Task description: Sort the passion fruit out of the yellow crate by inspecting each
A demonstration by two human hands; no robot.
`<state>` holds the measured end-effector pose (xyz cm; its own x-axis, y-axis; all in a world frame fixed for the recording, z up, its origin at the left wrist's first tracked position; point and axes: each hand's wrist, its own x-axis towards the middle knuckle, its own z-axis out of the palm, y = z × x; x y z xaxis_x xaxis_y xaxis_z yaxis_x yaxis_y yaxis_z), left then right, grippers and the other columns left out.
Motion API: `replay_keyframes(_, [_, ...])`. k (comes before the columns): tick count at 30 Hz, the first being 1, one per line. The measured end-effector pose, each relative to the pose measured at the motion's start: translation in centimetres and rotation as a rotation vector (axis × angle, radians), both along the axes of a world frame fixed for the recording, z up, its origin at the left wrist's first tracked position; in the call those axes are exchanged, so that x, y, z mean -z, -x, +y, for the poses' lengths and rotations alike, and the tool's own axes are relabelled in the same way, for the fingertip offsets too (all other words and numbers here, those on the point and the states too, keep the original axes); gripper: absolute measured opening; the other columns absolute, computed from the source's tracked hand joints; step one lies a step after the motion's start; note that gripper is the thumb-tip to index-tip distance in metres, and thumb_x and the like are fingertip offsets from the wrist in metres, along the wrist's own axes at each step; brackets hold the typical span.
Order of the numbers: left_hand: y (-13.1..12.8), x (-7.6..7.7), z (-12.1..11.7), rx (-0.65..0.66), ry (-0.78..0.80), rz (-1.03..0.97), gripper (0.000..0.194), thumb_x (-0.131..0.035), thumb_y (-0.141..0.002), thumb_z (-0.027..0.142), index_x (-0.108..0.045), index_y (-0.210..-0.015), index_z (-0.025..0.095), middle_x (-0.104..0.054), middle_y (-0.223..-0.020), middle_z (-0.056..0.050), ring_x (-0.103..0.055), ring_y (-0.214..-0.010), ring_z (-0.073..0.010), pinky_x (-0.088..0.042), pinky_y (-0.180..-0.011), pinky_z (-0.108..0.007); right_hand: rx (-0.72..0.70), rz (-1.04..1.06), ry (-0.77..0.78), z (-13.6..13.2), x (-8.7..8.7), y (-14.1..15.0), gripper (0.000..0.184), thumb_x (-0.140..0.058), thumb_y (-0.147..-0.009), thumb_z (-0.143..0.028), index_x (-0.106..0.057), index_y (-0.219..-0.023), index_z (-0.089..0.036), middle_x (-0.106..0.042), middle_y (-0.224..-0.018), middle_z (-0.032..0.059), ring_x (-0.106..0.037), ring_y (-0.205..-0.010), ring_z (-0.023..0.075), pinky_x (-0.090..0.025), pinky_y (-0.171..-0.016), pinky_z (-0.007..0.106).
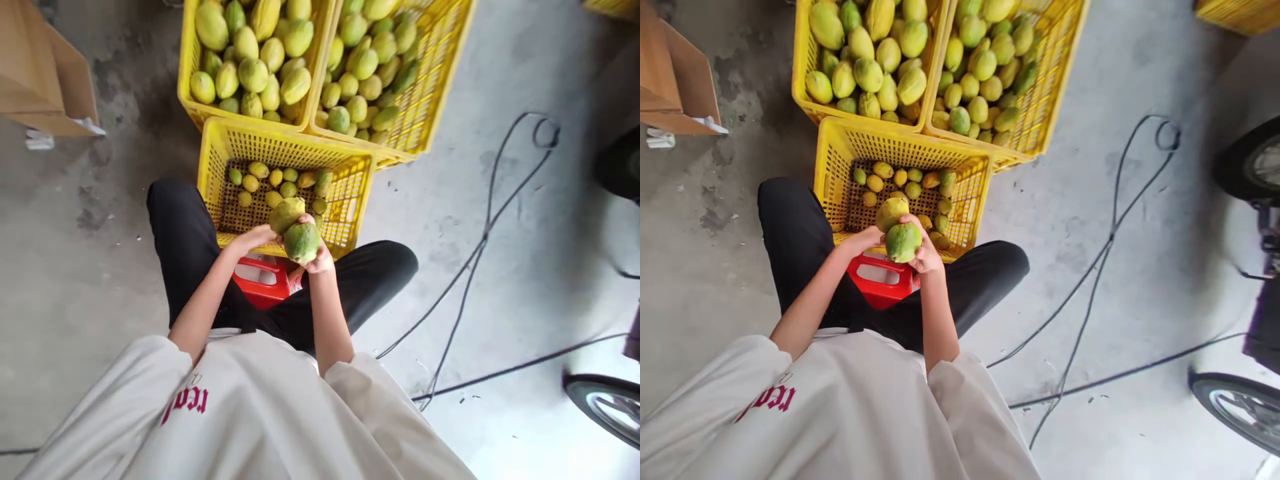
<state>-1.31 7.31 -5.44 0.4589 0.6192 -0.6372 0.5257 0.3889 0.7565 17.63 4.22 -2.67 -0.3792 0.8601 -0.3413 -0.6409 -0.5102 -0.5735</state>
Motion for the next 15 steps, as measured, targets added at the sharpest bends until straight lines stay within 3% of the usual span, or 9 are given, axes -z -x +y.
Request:
replay_keyframes(2, [0.7, -2.8, 0.5, -0.222, 0.034, -0.241, 0.064, -0.021, -0.112, 0.05, -0.057, -0.156, 0.02, -0.072, -0.144, -0.015, -0.068, -0.135, -0.0305, -0.061, -0.1, -0.044, -0.059, 0.038, -0.029, -2.2, -0.7, -0.2, 0.094, -0.104, -0.043, -0.069, -0.059, -0.116, -0.03, -0.073, -0.088, 0.0014, -0.078, -0.087, 0.0279, -0.059, -0.054, 0.027])
replay_keyframes(3, [1.0, -4.1, 0.3, -0.318, 0.086, -0.382, 0.07, -0.02, -0.111, 0.06, -0.057, -0.157, 0.023, -0.071, -0.147, -0.014, -0.067, -0.137, -0.031, -0.061, -0.1, -0.044, -0.083, 0.054, -0.042, -3.3, -0.9, -0.2, 0.094, -0.104, -0.044, -0.069, -0.058, -0.116, -0.029, -0.074, -0.089, 0.0017, -0.078, -0.083, 0.0269, -0.059, -0.054, 0.027])
replay_keyframes(4, [1.3, -5.3, -0.2, -0.349, 0.141, -0.482, 0.072, -0.03, -0.108, 0.07, -0.062, -0.152, 0.023, -0.071, -0.146, -0.014, -0.067, -0.137, -0.0325, -0.061, -0.1, -0.044, -0.093, 0.067, -0.053, -4.3, -1.0, -0.1, 0.093, -0.105, -0.045, -0.068, -0.059, -0.116, -0.029, -0.075, -0.09, 0.0019, -0.078, -0.081, 0.0258, -0.059, -0.054, 0.027])
replay_keyframes(6, [1.4, -6.9, -1.9, -0.339, 0.191, -0.549, 0.07, -0.066, -0.093, 0.077, -0.073, -0.133, 0.021, -0.075, -0.136, -0.014, -0.07, -0.129, -0.0335, -0.061, -0.098, -0.04, -0.079, 0.07, -0.058, -6.0, -1.3, 0.3, 0.091, -0.105, -0.049, -0.065, -0.06, -0.119, -0.028, -0.075, -0.094, 0.0016, -0.078, -0.083, 0.0245, -0.062, -0.06, 0.028])
replay_keyframes(8, [1.1, -7.2, -3.9, -0.397, 0.177, -0.54, 0.068, -0.088, -0.078, 0.071, -0.074, -0.12, 0.021, -0.078, -0.124, -0.011, -0.073, -0.119, -0.03, -0.061, -0.093, -0.036, -0.042, 0.042, -0.047, -7.1, -1.7, 0.5, 0.087, -0.105, -0.054, -0.061, -0.063, -0.123, -0.029, -0.076, -0.098, 0.0016, -0.08, -0.092, 0.0252, -0.065, -0.069, 0.03])
replay_keyframes(12, [1.0, -5.7, -6.8, -0.718, 0.118, -0.639, 0.071, -0.094, -0.069, 0.072, -0.061, -0.11, 0.024, -0.077, -0.103, -0.003, -0.079, -0.104, -0.0246, -0.064, -0.083, -0.034, 0.009, -0.034, -0.003, -7.7, -2.4, 0.2, 0.073, -0.101, -0.067, -0.055, -0.065, -0.126, -0.03, -0.078, -0.11, 0.0024, -0.081, -0.105, 0.0265, -0.07, -0.085, 0.038])
replay_keyframes(15, [1.9, -5.2, -7.6, -0.783, 0.098, -0.693, 0.071, -0.1, -0.066, 0.061, -0.054, -0.107, 0.025, -0.076, -0.097, 0.001, -0.081, -0.093, -0.0222, -0.065, -0.078, -0.032, 0.084, -0.087, 0.078, -7.6, -2.0, 0.0, 0.06, -0.098, -0.074, -0.049, -0.062, -0.119, -0.031, -0.079, -0.104, -0.0023, -0.082, -0.093, 0.0206, -0.071, -0.076, 0.032])
